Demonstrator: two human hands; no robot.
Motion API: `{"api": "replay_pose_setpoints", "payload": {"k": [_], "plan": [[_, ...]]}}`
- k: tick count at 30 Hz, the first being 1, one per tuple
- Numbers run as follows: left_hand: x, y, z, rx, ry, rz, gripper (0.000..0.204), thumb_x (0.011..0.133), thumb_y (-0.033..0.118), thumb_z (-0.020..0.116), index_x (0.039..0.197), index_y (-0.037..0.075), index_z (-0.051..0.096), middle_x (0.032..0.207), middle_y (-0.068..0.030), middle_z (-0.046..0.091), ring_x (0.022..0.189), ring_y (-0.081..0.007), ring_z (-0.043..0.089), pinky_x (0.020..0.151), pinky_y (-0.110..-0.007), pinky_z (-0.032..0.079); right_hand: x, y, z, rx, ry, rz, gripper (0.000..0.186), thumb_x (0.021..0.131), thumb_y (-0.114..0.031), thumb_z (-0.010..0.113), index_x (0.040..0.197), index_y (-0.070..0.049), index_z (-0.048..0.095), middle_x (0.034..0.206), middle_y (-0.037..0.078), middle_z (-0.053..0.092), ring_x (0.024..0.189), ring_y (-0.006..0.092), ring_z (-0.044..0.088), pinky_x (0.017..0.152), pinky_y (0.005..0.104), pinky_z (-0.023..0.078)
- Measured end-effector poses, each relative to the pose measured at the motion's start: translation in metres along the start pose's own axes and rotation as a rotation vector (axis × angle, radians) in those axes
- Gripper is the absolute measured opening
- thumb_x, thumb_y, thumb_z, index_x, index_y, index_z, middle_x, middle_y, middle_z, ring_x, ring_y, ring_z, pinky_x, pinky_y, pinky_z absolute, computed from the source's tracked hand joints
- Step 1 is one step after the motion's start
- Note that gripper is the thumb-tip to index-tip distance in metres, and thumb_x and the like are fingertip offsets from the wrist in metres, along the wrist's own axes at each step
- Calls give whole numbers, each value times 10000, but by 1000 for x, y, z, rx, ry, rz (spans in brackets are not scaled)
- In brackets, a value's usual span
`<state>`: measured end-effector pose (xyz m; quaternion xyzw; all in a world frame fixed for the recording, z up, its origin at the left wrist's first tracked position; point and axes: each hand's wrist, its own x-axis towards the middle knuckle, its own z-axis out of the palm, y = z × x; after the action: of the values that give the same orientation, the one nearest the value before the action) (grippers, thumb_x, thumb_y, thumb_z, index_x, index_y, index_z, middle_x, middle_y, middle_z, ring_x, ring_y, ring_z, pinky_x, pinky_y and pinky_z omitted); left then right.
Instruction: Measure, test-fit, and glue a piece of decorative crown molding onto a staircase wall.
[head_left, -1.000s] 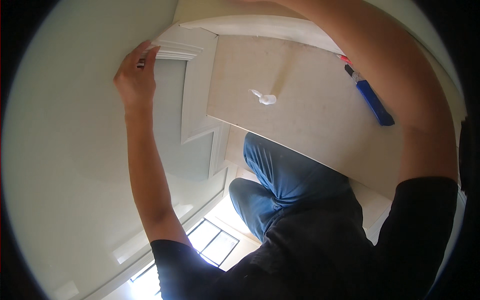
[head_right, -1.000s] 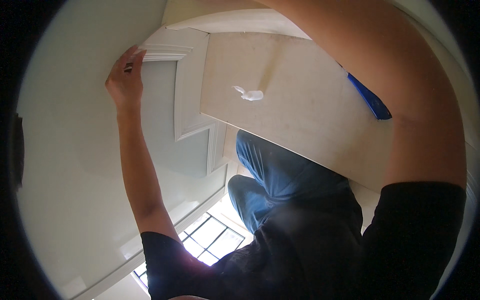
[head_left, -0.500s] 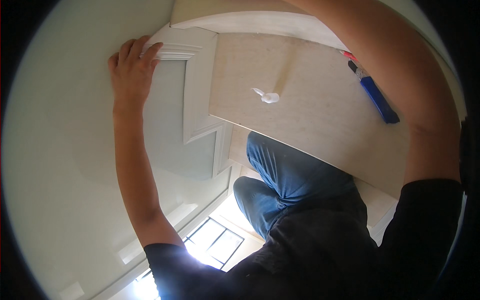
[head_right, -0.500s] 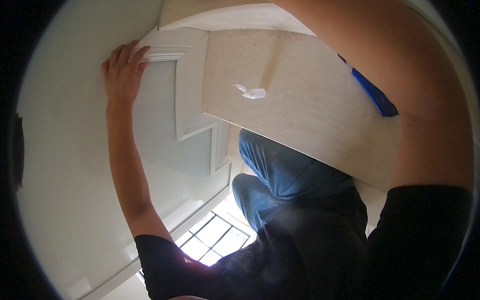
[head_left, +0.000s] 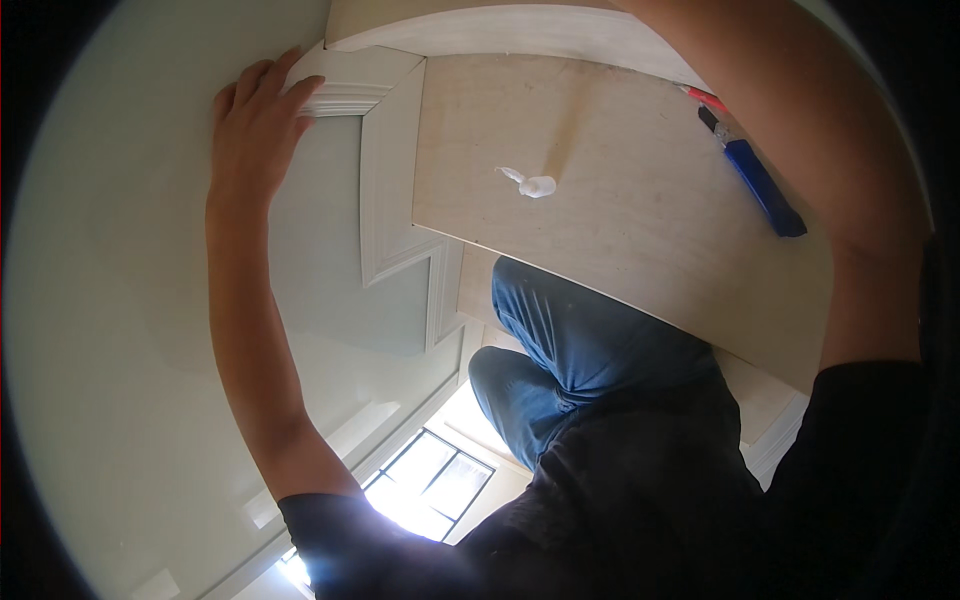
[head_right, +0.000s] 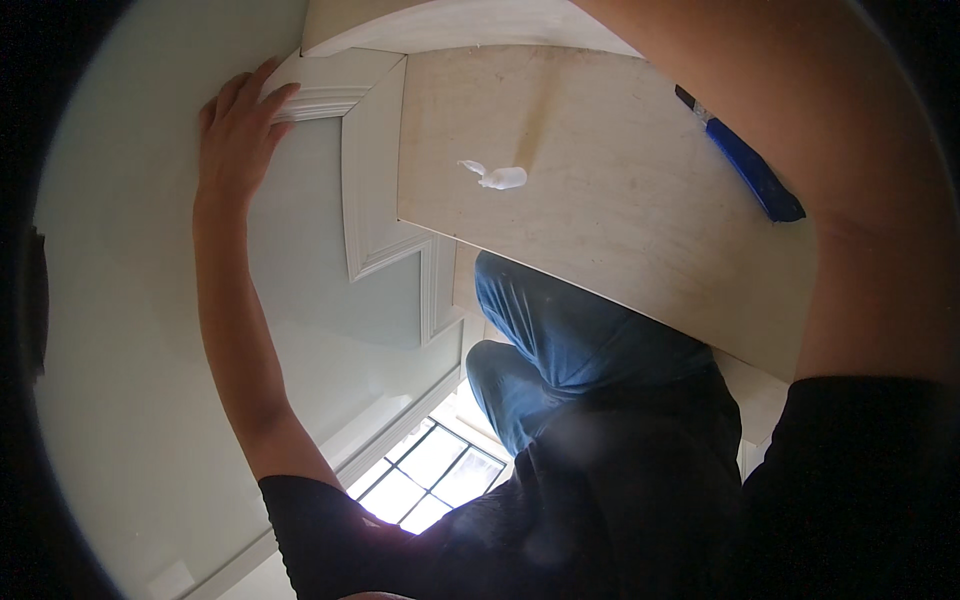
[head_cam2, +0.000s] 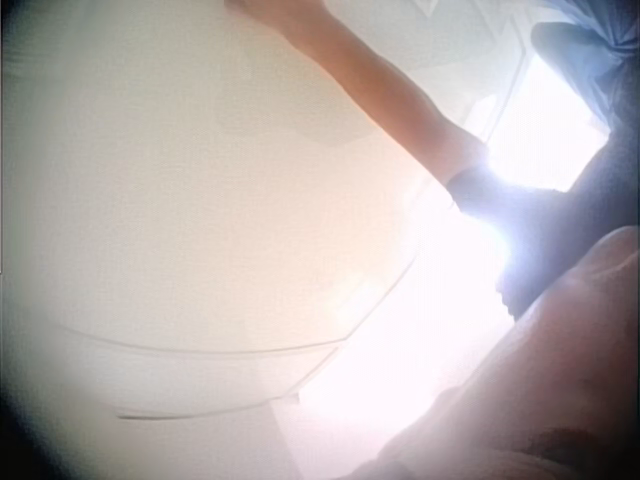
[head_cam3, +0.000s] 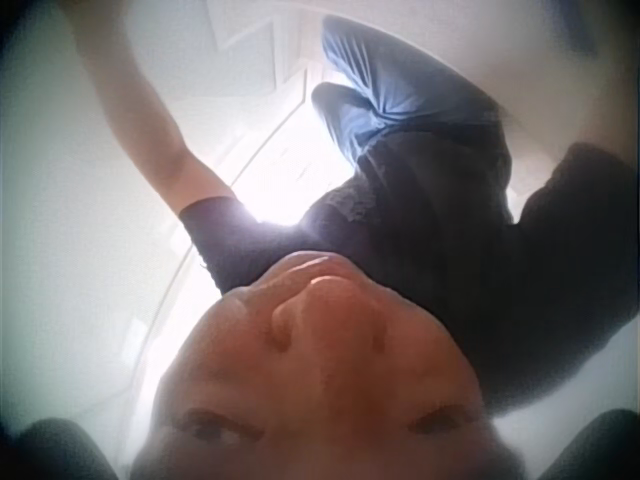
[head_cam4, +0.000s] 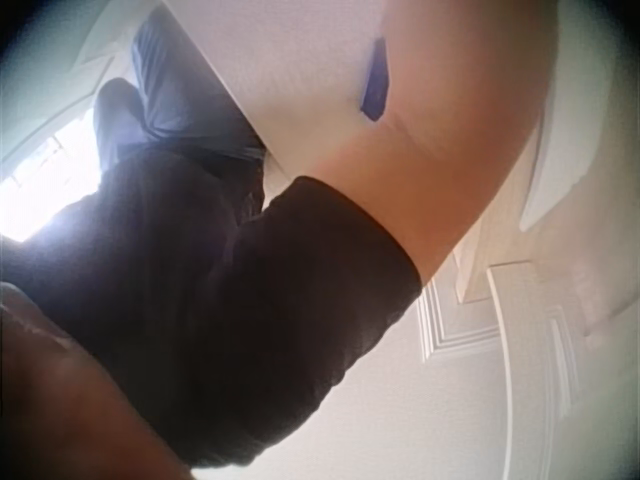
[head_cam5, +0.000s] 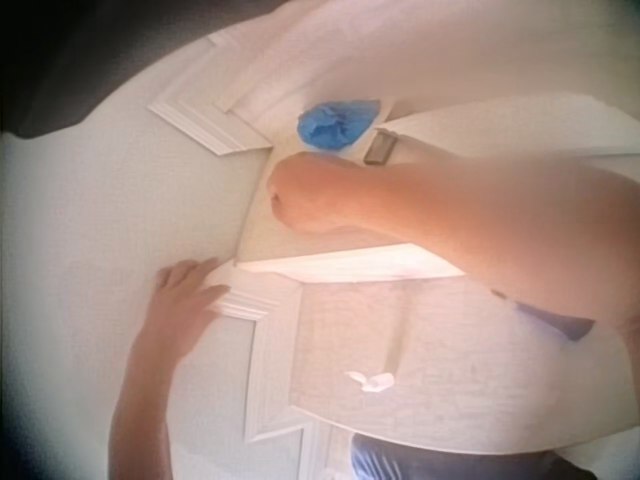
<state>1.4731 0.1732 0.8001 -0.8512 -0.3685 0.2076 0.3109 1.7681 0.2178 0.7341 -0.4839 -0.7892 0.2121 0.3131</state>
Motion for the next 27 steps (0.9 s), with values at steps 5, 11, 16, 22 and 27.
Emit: {"api": "replay_pose_setpoints", "payload": {"k": [5,11,16,22,27], "plan": [[7,-3,4,35,-118,16,462,839,182,803,1287,222,697,1497,50,546,1347,-213,508,1109,-438,405,-3,2,-3,61,-29,4,288,968,-112,525,1001,86,731,1007,304,719,916,412,715,825,490,555],[8,-8,3,41,-159,40,510,857,213,791,1344,234,641,1520,67,525,1354,-204,508,1110,-444,408,-5,6,-2,26,13,-39,286,962,-118,538,1037,82,729,1032,297,720,957,416,713,849,487,550],[9,-14,5,64,-167,53,553,842,215,799,1364,240,619,1514,70,530,1345,-200,514,1096,-432,416,-6,2,-4,73,-6,-11,285,963,-121,543,1051,77,728,1050,294,719,967,417,711,855,489,547],[9,-14,2,37,-151,48,562,815,203,821,1343,236,633,1504,64,538,1340,-205,518,1095,-426,418,-4,-4,-7,31,-17,7,280,971,-116,542,1058,78,725,1065,290,719,970,408,714,851,483,550],[20,-3,-5,25,-193,67,572,761,205,864,1298,229,671,1497,30,532,1354,-222,505,1096,-448,425,-4,-3,-4,35,-7,33,283,973,-117,538,1039,81,728,1039,289,722,940,397,715,831,481,552]]}}
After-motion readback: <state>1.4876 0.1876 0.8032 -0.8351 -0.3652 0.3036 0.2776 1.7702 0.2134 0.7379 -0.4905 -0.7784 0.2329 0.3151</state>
